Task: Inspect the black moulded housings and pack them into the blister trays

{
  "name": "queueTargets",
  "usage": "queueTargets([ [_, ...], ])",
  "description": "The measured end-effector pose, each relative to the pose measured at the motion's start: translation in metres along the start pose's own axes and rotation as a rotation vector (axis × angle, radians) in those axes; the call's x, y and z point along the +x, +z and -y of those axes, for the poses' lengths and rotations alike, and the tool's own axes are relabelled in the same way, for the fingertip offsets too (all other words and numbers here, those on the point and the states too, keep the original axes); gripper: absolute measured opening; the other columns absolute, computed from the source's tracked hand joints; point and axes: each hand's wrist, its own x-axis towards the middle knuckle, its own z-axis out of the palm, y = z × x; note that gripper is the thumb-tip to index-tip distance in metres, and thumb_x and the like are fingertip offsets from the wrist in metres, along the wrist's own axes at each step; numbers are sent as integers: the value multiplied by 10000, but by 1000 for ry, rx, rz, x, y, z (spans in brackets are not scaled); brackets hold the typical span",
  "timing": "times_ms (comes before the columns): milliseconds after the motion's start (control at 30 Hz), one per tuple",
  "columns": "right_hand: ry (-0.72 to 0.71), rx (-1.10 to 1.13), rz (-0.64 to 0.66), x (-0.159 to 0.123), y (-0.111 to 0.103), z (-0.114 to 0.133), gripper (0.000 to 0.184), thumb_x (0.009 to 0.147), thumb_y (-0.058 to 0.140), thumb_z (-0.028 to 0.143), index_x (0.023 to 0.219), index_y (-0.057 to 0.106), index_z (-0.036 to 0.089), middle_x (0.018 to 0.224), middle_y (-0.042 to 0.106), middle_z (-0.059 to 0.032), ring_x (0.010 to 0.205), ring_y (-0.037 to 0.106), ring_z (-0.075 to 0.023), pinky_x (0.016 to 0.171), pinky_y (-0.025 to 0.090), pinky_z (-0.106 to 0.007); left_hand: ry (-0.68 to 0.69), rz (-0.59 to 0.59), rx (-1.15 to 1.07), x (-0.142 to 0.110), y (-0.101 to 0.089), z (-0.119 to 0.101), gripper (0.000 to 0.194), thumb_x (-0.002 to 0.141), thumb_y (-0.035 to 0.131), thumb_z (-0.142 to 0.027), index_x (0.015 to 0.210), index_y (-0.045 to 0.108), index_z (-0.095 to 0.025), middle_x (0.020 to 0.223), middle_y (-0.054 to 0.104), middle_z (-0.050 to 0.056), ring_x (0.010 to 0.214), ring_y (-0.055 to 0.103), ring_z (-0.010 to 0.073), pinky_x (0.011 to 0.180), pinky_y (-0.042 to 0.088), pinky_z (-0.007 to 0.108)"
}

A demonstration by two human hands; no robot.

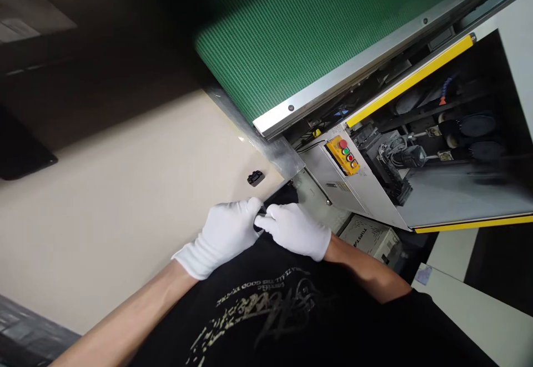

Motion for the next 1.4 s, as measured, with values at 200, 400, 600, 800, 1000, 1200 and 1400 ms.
queueTargets([
  [200, -61, -111, -24, -1, 2, 1, 402, 1159, 353, 338, 1318, 718, 283, 1122, 737, -66, 799, 673, -188, 599, 346, -334, 63, -21, 25, 3, -7, 1, 49, 832, 556, -234, 844, 601, -218, 699, 670, 45, 605, 621, 227, 622, 376, 329],
  [400, -54, -14, -106, 1, 19, -2, 389, 1168, 376, 432, 1291, 719, 297, 1123, 748, -19, 858, 664, -192, 595, 310, -340, 31, -97, 128, 4, 3, 3, 105, 860, 535, -231, 782, 604, -216, 664, 657, 49, 578, 583, 228, 592, 339, 331],
  [600, 211, 426, -143, -2, 26, -5, 291, 1104, 605, 436, 937, 709, 222, 870, 733, 14, 816, 655, -146, 691, 339, -283, -67, -38, 191, 3, 1, -16, 134, 891, 521, -230, 774, 584, -209, 614, 595, 49, 563, 563, 236, 570, 282, 319],
  [800, 280, 709, -203, -4, 16, -7, 395, 1076, 635, 429, 749, 578, 214, 756, 676, 19, 762, 611, -127, 709, 328, -273, -75, 114, 131, 10, -13, -25, 151, 960, 493, -267, 940, 625, -196, 812, 706, 82, 719, 693, 286, 639, 356, 359],
  [1000, 248, 582, -239, -5, -6, -3, 359, 1112, 561, 381, 791, 532, 223, 742, 670, 12, 698, 570, -135, 670, 287, -294, -133, 123, 107, 21, -26, -18, 176, 954, 539, -276, 1070, 638, -188, 1004, 772, 109, 890, 758, 328, 700, 440, 389],
  [1200, 246, 223, -180, -4, -1, 2, 357, 1158, 445, 390, 973, 710, 237, 923, 795, -27, 777, 670, -166, 654, 212, -347, -85, 84, -94, 12, -23, -8, 245, 936, 623, -390, 1077, 598, -190, 962, 784, 91, 865, 764, 299, 755, 496, 377],
  [1400, 303, 291, -209, -3, 7, 5, 413, 1146, 455, 448, 884, 699, 241, 872, 789, -8, 716, 612, -141, 646, 213, -332, -134, 55, -118, 10, -9, -8, 185, 919, 598, -379, 985, 574, -208, 920, 784, 106, 840, 774, 314, 720, 458, 368],
])
